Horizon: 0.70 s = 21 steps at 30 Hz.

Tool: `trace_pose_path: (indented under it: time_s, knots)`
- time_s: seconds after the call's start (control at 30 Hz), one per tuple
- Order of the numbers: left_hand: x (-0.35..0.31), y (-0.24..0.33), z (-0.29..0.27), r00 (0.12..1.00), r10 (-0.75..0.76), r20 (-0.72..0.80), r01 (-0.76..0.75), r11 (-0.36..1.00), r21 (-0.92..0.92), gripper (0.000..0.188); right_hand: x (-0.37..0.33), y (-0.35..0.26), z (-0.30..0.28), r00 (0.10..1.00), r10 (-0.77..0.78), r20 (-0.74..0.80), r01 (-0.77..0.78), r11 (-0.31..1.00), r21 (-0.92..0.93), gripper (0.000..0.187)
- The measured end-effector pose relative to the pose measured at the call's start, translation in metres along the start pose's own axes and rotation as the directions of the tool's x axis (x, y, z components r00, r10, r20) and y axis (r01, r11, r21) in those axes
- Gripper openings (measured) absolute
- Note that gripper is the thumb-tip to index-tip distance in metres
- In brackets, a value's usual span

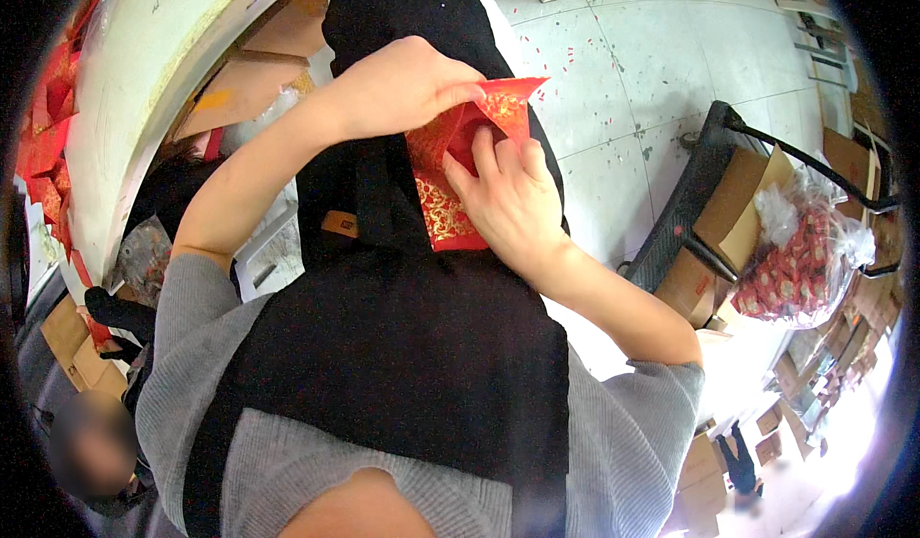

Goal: The person sits on the floor and folds red paper envelopes with gold patterns. They repeatedly pick up flat sheets, fold them into small packets, and place the finished items on a nearby table.

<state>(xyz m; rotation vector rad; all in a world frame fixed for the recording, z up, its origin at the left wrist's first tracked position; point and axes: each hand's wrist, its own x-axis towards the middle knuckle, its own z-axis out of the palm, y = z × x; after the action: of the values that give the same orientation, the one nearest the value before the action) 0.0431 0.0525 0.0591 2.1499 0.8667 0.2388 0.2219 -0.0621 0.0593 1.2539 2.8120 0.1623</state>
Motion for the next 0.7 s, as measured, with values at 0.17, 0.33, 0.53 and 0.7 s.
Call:
trace_pose_path:
  time_s: [0.17,0.33,0.53,0.7]
  knots:
    - [0.004,0.013,0.000,0.997,-0.003,0.080,-0.001,0.999,0.038,0.023,0.000,-0.001,-0.008,0.995,-0.087,0.039,0.084,0.994,0.076,0.034]
    - [0.006,0.014,-0.003,0.994,-0.010,0.109,0.015,0.999,-0.038,0.025,0.002,-0.007,-0.012,0.988,0.055,0.147,-0.145,0.673,0.726,0.040]
    - [0.009,0.014,-0.011,0.986,-0.054,0.158,0.068,0.995,-0.079,0.026,0.030,0.005,-0.007,0.723,-0.046,0.689,-0.258,-0.944,0.207,0.051]
    - [0.007,0.003,-0.007,0.997,0.022,0.068,-0.014,0.992,-0.123,0.026,0.037,0.010,-0.013,0.705,-0.127,0.697,-0.373,-0.903,0.213,0.062]
